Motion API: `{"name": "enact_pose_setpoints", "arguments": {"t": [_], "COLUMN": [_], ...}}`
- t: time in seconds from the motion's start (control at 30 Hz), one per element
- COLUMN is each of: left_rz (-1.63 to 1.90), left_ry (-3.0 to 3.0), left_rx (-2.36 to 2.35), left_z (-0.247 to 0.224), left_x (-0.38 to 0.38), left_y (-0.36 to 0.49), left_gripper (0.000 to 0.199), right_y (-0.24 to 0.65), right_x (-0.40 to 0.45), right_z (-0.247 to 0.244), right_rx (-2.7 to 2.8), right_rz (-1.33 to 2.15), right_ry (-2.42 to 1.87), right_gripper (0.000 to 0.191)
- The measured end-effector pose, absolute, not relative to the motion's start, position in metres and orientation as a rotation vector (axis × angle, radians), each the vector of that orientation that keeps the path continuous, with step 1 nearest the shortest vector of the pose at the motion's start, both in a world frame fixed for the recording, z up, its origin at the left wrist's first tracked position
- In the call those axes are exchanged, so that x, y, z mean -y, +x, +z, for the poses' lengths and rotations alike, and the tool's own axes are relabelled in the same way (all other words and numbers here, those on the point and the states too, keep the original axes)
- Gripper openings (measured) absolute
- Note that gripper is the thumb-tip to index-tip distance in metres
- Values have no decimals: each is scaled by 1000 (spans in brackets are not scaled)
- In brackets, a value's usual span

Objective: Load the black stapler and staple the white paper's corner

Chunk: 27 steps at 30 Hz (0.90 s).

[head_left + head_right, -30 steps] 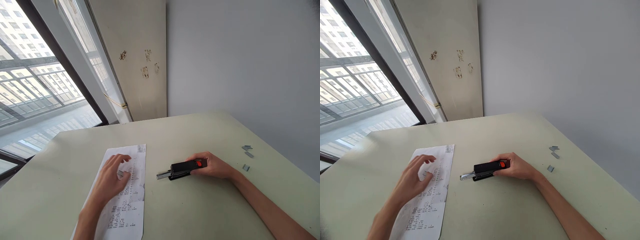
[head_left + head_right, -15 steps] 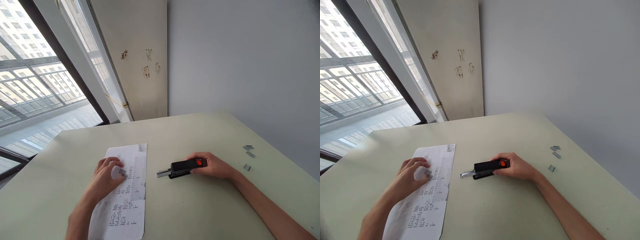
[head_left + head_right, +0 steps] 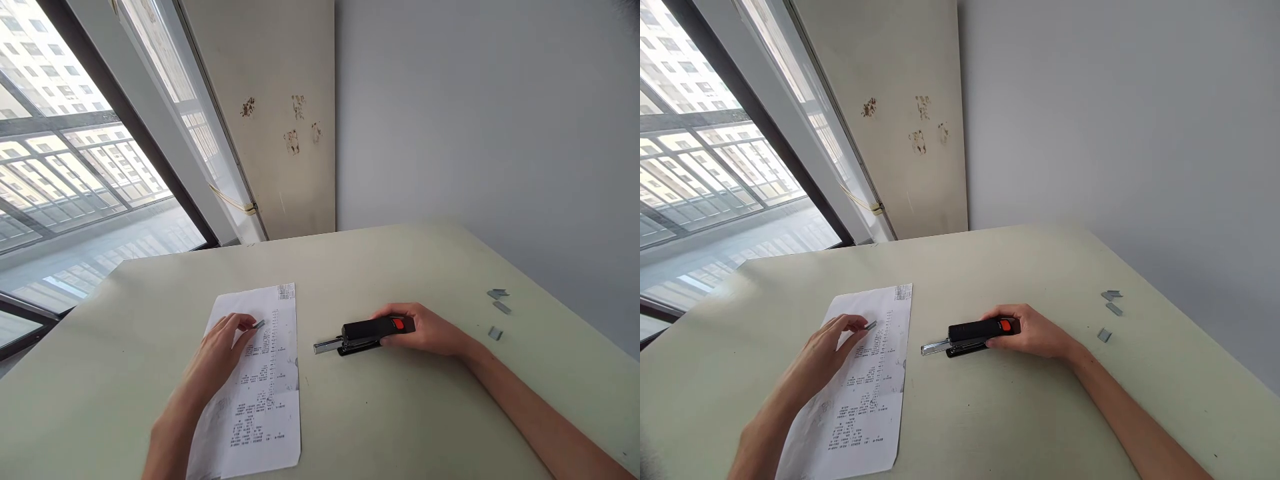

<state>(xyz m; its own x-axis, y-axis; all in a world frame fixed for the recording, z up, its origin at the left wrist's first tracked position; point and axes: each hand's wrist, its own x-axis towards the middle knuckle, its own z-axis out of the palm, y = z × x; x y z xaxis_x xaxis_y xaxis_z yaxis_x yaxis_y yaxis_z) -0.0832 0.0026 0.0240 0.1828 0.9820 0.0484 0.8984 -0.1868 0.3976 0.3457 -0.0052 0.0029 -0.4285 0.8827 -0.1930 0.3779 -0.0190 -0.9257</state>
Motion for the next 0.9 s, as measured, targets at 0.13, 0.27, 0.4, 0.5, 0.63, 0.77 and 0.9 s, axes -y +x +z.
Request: {"name": "enact_pose_setpoints", "arguments": {"t": [0.13, 0.27, 0.4, 0.5, 0.63, 0.77, 0.9], "left_rz": [585, 661, 737, 837, 921, 975, 916], "left_ry": [2157, 2121, 1978, 1726, 1317, 917, 840], "left_rx": [-1756, -1683, -1566, -1502, -1339, -1135, -1012], "left_z": [29, 36, 43, 47, 45, 40, 37], "left_x": [1, 6, 12, 17, 22, 24, 25], "left_y": [-68, -48, -27, -12, 8, 20, 23], "left_gripper": [38, 36, 34, 37, 40, 38, 33], "right_y": [346, 346, 347, 347, 346, 346, 346], "right_x": [5, 6, 6, 5, 5, 5, 6], "right_z": [3, 4, 4, 3, 3, 3, 5], "right_rx": [1815, 1826, 1849, 1846, 1829, 1827, 1842], "right_rz": [1448, 1452, 1440, 1440, 1458, 1447, 1435], "right_ry": [-1319, -1318, -1317, -1322, -1317, -1326, -1322], "right_gripper": [34, 35, 34, 34, 35, 35, 37]}}
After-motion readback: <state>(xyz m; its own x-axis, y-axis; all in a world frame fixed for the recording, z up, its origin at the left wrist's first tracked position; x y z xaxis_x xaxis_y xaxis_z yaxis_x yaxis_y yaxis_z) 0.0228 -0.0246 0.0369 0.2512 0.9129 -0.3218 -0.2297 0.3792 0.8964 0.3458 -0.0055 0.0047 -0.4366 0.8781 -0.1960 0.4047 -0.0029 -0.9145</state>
